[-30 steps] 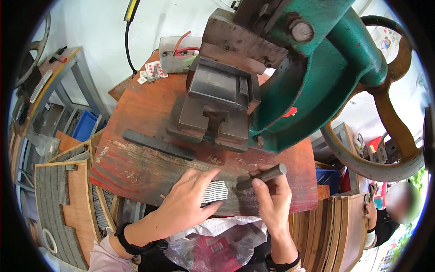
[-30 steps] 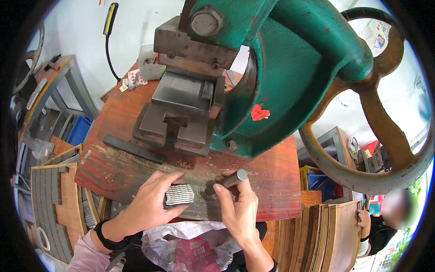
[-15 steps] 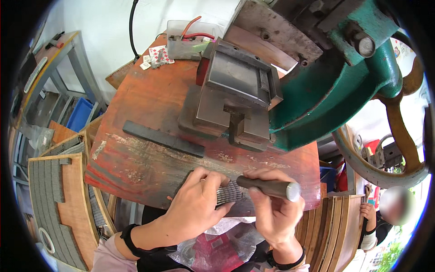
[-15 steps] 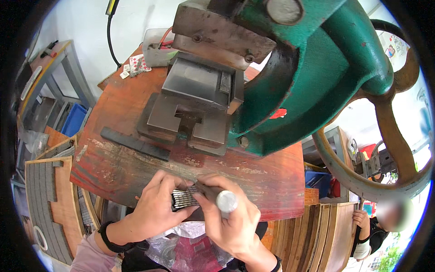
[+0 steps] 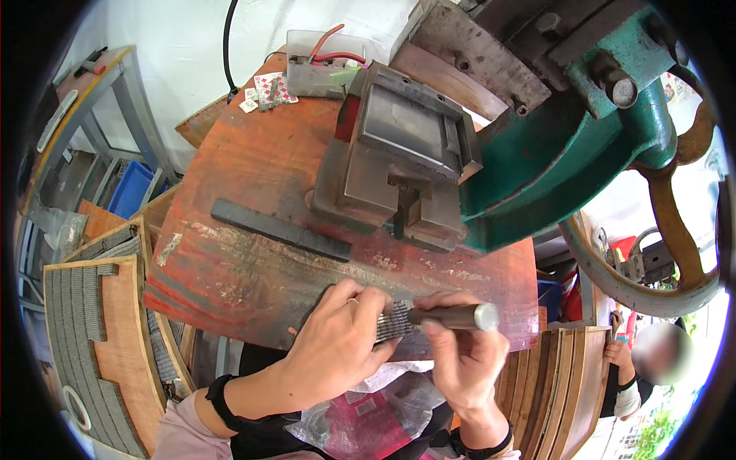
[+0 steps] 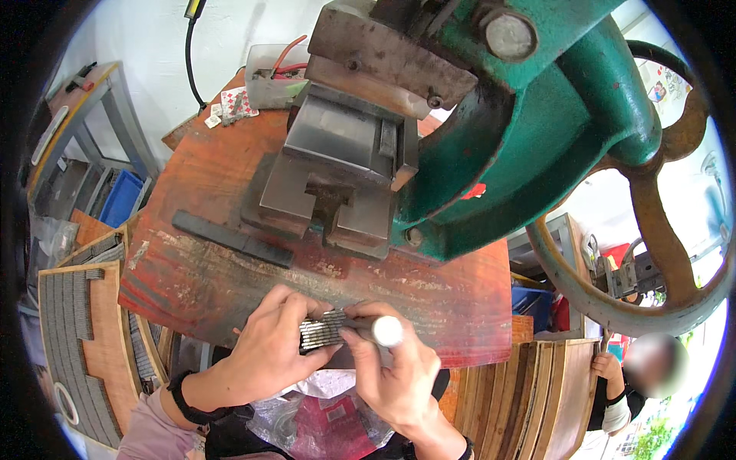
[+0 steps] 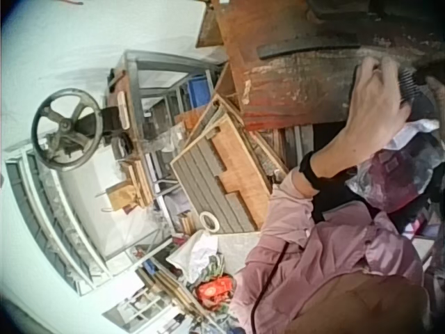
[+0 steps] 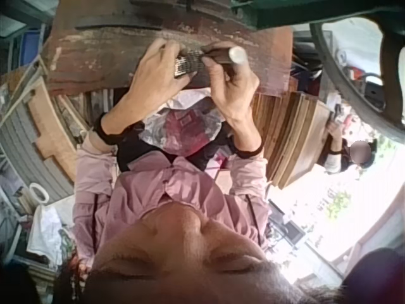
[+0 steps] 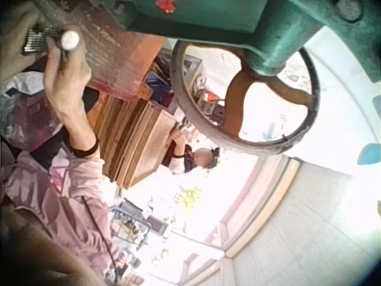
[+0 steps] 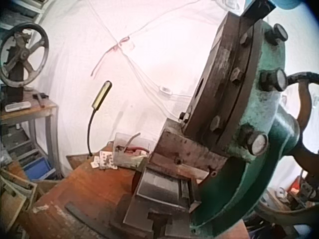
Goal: Using a manual press machine to process small corrugated metal components and organizing them into wooden trays.
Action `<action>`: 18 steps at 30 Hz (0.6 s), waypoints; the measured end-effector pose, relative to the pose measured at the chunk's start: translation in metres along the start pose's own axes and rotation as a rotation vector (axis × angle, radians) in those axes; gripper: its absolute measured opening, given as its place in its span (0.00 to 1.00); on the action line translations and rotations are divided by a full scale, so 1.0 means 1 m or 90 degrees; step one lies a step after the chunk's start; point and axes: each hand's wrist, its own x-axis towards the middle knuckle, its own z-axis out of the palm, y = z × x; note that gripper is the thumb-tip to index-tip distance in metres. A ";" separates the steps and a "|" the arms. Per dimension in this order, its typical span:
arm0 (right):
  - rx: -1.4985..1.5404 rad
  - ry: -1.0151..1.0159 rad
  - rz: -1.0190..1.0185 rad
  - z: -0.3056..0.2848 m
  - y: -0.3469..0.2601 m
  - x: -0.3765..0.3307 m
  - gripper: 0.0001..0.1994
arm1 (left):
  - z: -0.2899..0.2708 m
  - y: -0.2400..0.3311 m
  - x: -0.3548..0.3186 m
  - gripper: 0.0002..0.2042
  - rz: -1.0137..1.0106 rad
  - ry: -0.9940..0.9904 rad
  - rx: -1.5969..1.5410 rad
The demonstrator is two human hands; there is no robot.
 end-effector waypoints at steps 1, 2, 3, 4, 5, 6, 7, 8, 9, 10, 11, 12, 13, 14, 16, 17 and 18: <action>0.039 0.061 -0.056 0.000 -0.001 0.000 0.11 | 0.001 0.000 0.000 0.21 0.004 0.000 -0.002; 0.079 0.122 -0.113 0.000 -0.002 -0.001 0.11 | 0.001 0.001 0.000 0.21 0.003 -0.001 -0.003; 0.168 0.186 -0.158 0.007 0.001 -0.004 0.11 | 0.000 0.001 0.000 0.21 0.002 0.001 -0.004; 0.169 0.186 -0.159 0.007 0.003 -0.005 0.11 | 0.000 0.002 0.001 0.21 0.002 0.005 -0.003; 0.075 0.093 -0.087 0.006 0.004 -0.007 0.11 | 0.000 0.001 0.000 0.21 0.002 0.006 -0.002; -0.019 -0.001 -0.016 0.005 0.005 -0.008 0.11 | 0.000 0.000 0.000 0.21 0.004 0.001 0.002; 0.023 0.026 -0.005 0.004 0.006 -0.010 0.11 | 0.001 -0.001 -0.001 0.22 0.007 -0.004 0.005; 0.023 0.027 -0.006 0.002 0.005 -0.010 0.11 | 0.001 -0.001 -0.001 0.22 0.008 -0.004 0.005; 0.041 0.072 -0.070 -0.001 0.005 -0.010 0.11 | 0.001 -0.001 0.000 0.22 0.023 0.004 0.022; 0.059 0.115 -0.131 -0.003 0.005 -0.010 0.11 | 0.001 0.000 0.001 0.22 0.036 0.010 0.038; 0.134 0.163 -0.143 0.000 0.003 -0.012 0.12 | 0.002 0.001 0.001 0.22 0.036 0.008 0.037; 0.133 0.163 -0.142 0.000 0.001 -0.014 0.12 | 0.002 0.001 0.001 0.22 0.033 0.010 0.044; 0.077 0.119 -0.117 -0.001 0.000 -0.014 0.12 | 0.001 0.002 0.002 0.22 0.032 0.012 0.054; 0.021 0.075 -0.092 0.000 -0.001 -0.015 0.13 | 0.001 0.002 0.002 0.22 0.034 0.013 0.055; 0.006 0.047 -0.062 0.004 0.007 -0.017 0.13 | 0.001 0.002 0.002 0.22 0.016 -0.006 0.052; 0.023 0.061 -0.081 0.001 0.004 -0.015 0.12 | 0.001 0.002 0.002 0.22 0.016 -0.007 0.053; 0.039 0.075 -0.099 -0.001 0.000 -0.014 0.12 | 0.001 0.001 0.003 0.22 0.021 0.001 0.049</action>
